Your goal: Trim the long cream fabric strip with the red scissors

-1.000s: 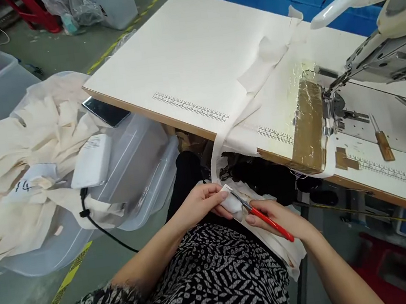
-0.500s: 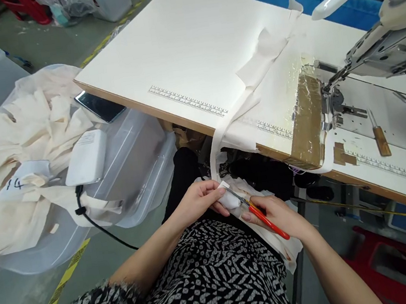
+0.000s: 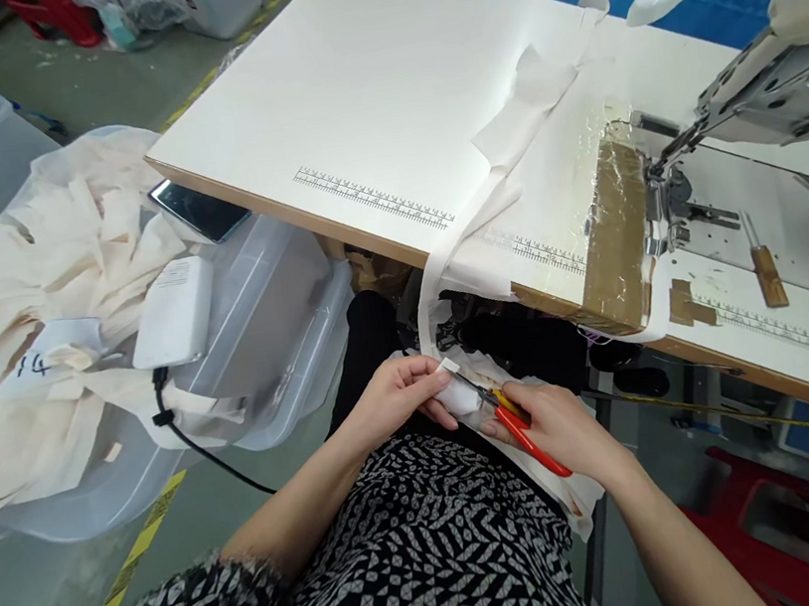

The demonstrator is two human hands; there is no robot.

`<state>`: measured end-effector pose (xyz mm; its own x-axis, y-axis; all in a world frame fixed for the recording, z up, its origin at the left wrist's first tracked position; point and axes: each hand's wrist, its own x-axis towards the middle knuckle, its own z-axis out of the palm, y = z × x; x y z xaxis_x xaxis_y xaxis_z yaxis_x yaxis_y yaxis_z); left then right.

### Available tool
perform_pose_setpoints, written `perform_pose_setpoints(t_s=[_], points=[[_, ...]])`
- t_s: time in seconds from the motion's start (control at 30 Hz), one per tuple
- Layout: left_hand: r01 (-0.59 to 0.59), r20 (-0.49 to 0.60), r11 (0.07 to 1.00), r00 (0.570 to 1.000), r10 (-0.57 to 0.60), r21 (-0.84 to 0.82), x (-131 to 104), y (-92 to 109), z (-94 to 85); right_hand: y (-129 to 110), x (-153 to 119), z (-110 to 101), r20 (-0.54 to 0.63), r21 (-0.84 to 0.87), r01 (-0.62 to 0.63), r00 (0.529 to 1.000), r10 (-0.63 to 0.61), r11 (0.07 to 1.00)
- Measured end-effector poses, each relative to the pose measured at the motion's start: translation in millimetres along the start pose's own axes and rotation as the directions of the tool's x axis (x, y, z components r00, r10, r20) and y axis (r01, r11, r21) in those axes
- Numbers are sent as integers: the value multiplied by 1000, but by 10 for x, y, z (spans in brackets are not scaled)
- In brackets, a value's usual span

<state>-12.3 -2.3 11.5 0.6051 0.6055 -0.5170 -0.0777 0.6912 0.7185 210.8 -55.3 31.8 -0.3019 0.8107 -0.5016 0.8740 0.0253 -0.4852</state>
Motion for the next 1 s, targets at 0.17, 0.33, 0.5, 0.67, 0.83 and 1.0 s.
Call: perform_pose_setpoints(t_s=[0.17, 0.33, 0.5, 0.67, 0.83, 1.0], points=[[8, 4, 1000, 1000, -8, -6, -7, 3, 18, -57, 17, -20, -23, -44, 14, 1000, -16, 999], [2, 5, 1000, 1000, -2, 11, -34, 29, 17, -11, 20, 37, -52, 15, 1, 999, -1, 1000], [-7, 10, 1000, 1000, 7, 26, 5, -15, 33, 33, 44, 40, -84, 247, 9, 996, 12, 969], [2, 114, 995, 993, -13, 96, 6, -73, 153, -100, 156, 126, -217, 619, 143, 976, -7, 773], [-221, 108, 763, 975, 196, 608, 117, 602, 147, -166, 134, 151, -396, 521, 248, 918, -26, 817], [-120, 39, 74, 738, 674, 990, 755, 1515, 177, -145, -94, 208, -468, 418, 248, 883, -27, 874]])
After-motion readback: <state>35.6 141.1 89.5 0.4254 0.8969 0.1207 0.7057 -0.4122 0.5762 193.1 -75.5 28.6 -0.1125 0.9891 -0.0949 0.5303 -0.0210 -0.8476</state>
